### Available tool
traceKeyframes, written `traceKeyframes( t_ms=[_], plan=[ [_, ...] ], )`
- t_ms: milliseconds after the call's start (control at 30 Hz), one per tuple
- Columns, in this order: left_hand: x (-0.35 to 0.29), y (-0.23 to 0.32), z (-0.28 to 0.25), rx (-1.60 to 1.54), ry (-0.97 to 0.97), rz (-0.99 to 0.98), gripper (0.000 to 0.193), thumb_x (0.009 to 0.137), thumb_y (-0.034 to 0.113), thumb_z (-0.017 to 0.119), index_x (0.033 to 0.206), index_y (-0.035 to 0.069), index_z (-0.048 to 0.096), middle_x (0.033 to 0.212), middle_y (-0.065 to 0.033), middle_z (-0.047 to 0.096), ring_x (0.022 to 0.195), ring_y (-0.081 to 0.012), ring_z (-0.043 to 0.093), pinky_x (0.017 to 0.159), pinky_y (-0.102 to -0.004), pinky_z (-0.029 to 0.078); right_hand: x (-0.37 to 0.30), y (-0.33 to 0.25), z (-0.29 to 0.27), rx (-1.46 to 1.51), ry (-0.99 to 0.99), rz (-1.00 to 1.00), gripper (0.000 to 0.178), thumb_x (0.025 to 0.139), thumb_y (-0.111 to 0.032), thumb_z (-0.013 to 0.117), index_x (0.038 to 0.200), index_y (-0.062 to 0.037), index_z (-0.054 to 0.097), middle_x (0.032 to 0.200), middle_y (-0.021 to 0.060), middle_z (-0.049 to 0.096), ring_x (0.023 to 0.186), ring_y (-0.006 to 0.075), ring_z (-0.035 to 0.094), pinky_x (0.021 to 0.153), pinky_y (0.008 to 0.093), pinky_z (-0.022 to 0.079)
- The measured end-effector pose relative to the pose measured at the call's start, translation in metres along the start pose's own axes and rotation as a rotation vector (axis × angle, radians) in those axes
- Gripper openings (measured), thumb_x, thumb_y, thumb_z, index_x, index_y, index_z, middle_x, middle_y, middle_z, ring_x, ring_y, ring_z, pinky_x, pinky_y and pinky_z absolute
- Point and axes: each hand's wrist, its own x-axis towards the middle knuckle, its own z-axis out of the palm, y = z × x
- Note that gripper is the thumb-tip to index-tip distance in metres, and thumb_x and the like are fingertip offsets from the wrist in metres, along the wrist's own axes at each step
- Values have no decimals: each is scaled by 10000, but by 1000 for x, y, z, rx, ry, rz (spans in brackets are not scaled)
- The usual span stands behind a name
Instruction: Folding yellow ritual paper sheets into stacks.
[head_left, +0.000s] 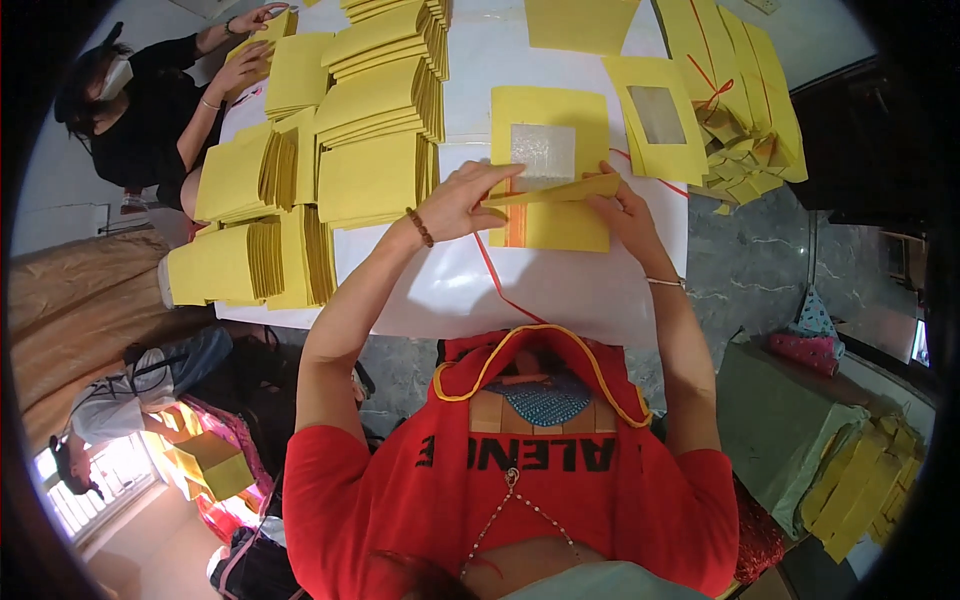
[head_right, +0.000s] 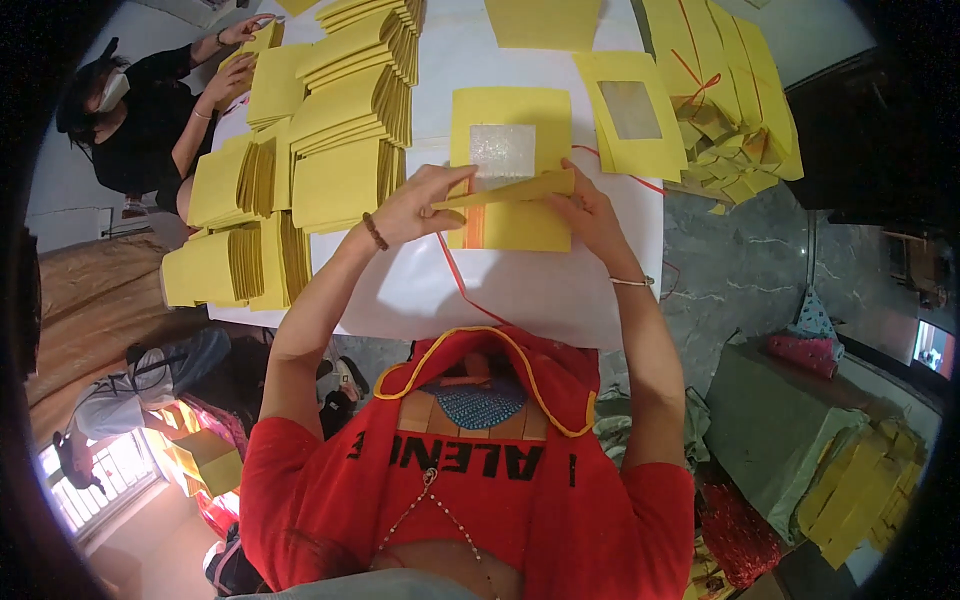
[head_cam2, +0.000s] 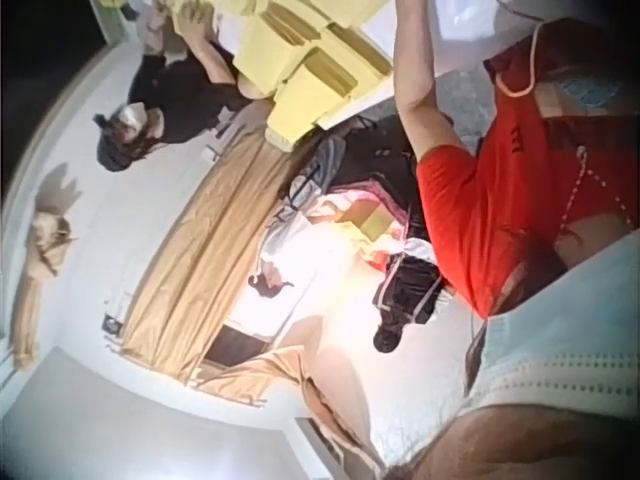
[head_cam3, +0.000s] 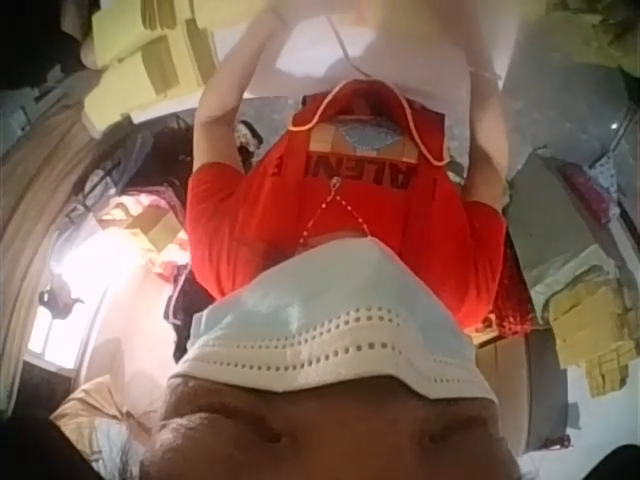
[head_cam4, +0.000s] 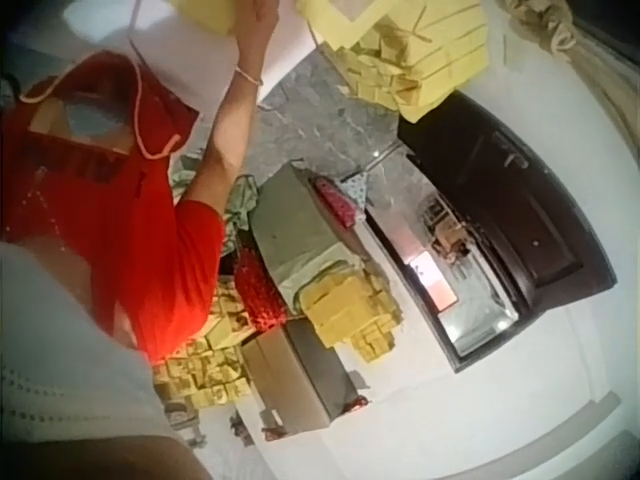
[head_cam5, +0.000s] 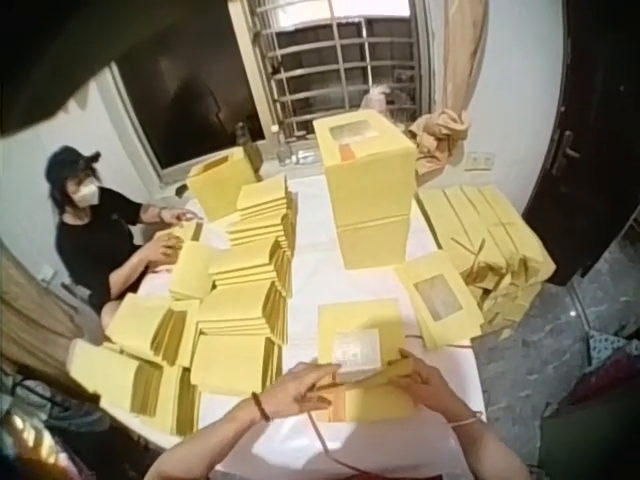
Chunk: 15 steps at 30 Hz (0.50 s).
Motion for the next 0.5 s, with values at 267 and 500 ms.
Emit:
traceKeyframes(
  t_ms=[267, 500],
  plan=[
    [4, -17, 37, 300, 358, 146, 627, 704, -27, 540, 1306, 98, 418, 1277, -196, 443, 1083, -353, 496, 884, -422, 436, 6, 8, 9, -409, 66, -375, 539, 729, -49, 639, 1247, -85, 498, 1308, 110, 466, 1299, 312, 325, 1061, 387, 294],
    [7, -11, 41, 337, 445, 138, 576, 722, 22, 560, 1281, 115, 454, 1253, -177, 464, 1016, -338, 531, 811, -421, 442, 4, 1, 7, -474, 25, -424, 459, 708, -108, 660, 1159, -107, 574, 1338, 107, 433, 1294, 315, 319, 1078, 400, 254]
  ],
)
